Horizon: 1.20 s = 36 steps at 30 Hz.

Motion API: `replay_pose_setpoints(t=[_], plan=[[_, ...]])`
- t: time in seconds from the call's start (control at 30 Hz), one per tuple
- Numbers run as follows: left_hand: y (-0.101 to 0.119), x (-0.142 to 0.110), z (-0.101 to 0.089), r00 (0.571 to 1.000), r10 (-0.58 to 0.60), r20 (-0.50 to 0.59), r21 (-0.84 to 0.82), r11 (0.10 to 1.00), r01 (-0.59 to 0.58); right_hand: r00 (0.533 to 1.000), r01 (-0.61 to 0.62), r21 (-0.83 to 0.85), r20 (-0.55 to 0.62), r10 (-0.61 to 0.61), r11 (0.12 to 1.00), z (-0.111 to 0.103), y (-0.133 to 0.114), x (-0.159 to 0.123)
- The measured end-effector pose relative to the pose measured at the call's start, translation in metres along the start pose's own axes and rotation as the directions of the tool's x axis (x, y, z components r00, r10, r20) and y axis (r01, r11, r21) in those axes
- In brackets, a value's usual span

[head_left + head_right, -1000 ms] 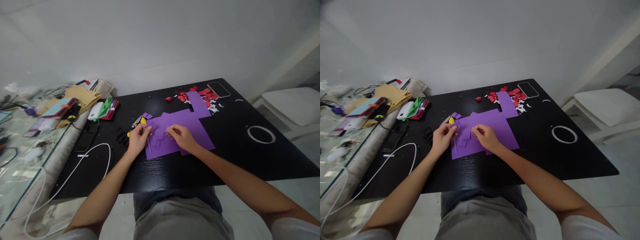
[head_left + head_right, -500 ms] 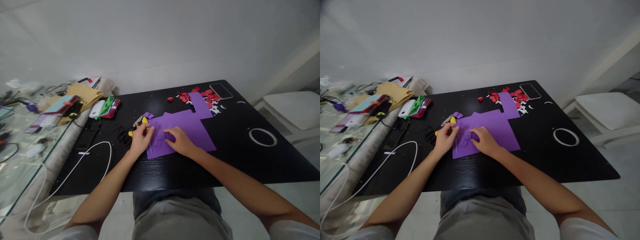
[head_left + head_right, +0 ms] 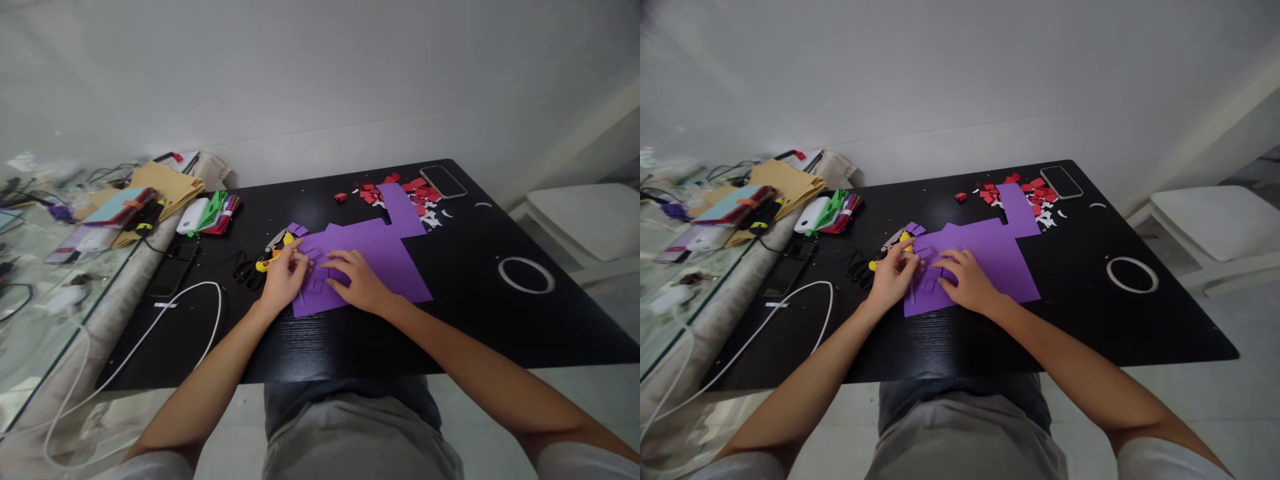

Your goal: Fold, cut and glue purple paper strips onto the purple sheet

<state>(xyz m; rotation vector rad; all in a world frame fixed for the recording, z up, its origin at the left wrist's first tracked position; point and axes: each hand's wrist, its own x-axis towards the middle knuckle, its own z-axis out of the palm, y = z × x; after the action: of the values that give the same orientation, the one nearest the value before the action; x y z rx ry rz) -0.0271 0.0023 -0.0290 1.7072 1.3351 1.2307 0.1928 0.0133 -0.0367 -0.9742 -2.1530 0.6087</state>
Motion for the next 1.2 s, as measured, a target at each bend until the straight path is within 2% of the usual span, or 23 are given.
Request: replay_pose_setpoints(t=[0.1,0.27,0.37,0.5,0.57,0.8,0.87,0.97,1.07,1.2], plan=[[0.0,0.0,0.0,0.999,-0.024,0.026,-0.033,0.999,0.025,0.999,0.03,0.001,0.036,-0.03,1.0,0.002,-0.001,0.001],[0.006,0.002,-0.002,1.0,0.009,-0.015,0.073,0.997,-0.007,1.0,0.002,0.058,-0.003,-0.002,0.998,0.006,0.002,0.003],[0.011,0.001,-0.003,0.999,0.051,0.006,0.137,0.989,-0.051,0.995,-0.056,0.135,-0.075,0.067,0.989,0.005,-0.002,0.003],[0.018,0.0,-0.004,0.982,0.159,0.102,0.235,0.955,-0.179,0.972,-0.168,0.296,-0.108,0.207,0.94,0.0,-0.009,0.003],[0.02,0.0,-0.004,0.975,0.172,0.142,0.226,0.953,-0.201,0.961,-0.198,0.354,-0.113,0.252,0.914,-0.003,-0.011,0.003],[0.02,-0.003,-0.003,0.967,0.14,0.212,0.081,0.984,-0.161,0.944,-0.226,0.449,-0.117,0.308,0.865,-0.005,-0.014,0.002],[0.018,-0.004,-0.003,0.967,0.131,0.217,0.045,0.988,-0.144,0.938,-0.236,0.509,-0.103,0.331,0.828,-0.005,-0.013,0.003],[0.016,-0.004,-0.002,0.965,0.157,0.208,0.006,0.987,-0.162,0.922,-0.281,0.639,-0.028,0.387,0.716,-0.005,-0.011,0.004],[0.015,-0.004,-0.001,0.961,0.211,0.177,0.019,0.976,-0.217,0.905,-0.323,0.726,0.051,0.422,0.607,-0.006,-0.01,0.005],[0.016,-0.003,-0.001,0.941,0.314,0.127,0.094,0.941,-0.326,0.905,-0.325,0.771,0.085,0.417,0.547,-0.006,-0.011,0.005]])
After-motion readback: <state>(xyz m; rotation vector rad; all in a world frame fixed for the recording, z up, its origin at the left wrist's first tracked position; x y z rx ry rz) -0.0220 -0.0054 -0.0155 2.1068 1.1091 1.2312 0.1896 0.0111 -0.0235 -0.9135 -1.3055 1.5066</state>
